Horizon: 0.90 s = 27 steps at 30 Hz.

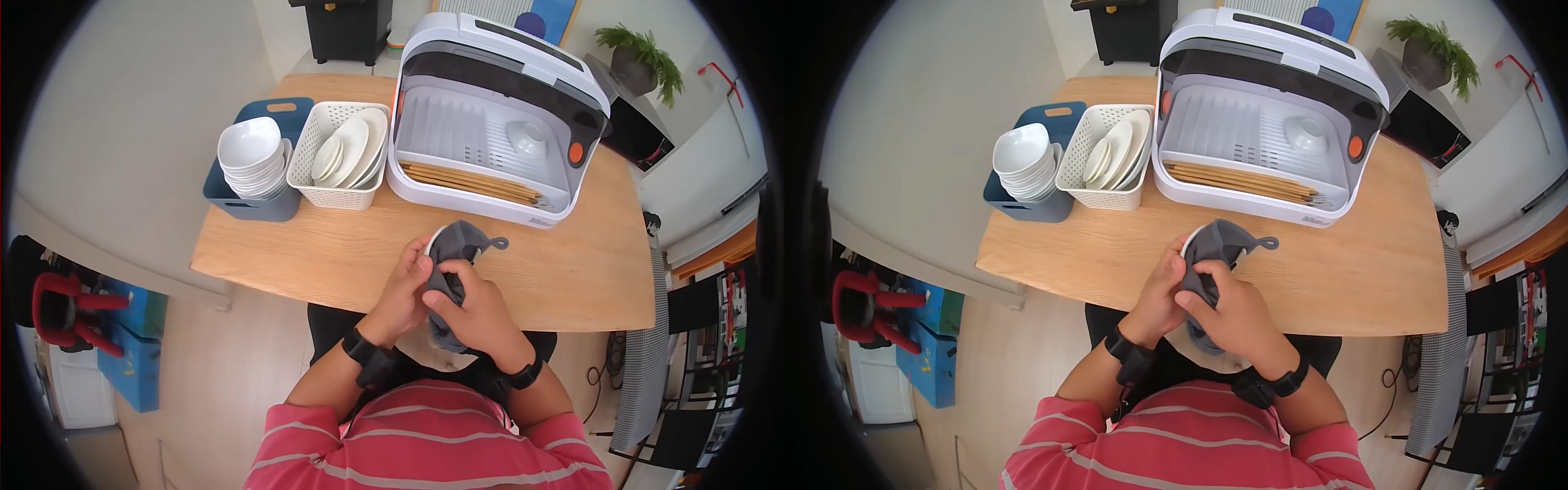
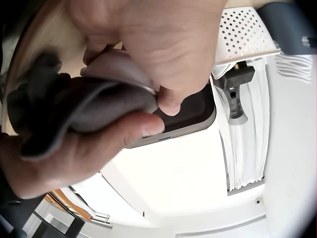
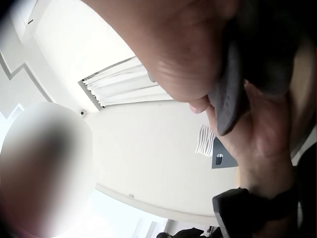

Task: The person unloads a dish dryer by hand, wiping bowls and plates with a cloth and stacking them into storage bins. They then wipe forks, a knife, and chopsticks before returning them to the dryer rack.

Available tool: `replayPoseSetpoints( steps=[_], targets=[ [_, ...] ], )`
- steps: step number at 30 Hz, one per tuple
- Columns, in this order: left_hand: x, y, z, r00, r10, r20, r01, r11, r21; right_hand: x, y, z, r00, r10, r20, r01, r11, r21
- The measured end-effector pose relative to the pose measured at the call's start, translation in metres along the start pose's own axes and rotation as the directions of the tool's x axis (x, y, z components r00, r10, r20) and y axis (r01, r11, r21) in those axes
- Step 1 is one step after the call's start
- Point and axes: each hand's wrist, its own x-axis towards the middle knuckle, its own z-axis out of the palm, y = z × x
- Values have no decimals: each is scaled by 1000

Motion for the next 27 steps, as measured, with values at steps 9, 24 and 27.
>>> replayPoseSetpoints(
  steps=[9,24,27],
  targets=[
    [7,10,6,996,-66,-52,61,994,-87,-8,37,-15,964,-257,-70,170,797,-580],
    [2,10,11,991,-129,22,126,987,102,12,41,-3,941,-157,-301,116,982,-150],
    [2,9,8,988,-149,35,143,981,132,21,57,-9,966,-49,-255,31,997,-75]
  ],
)
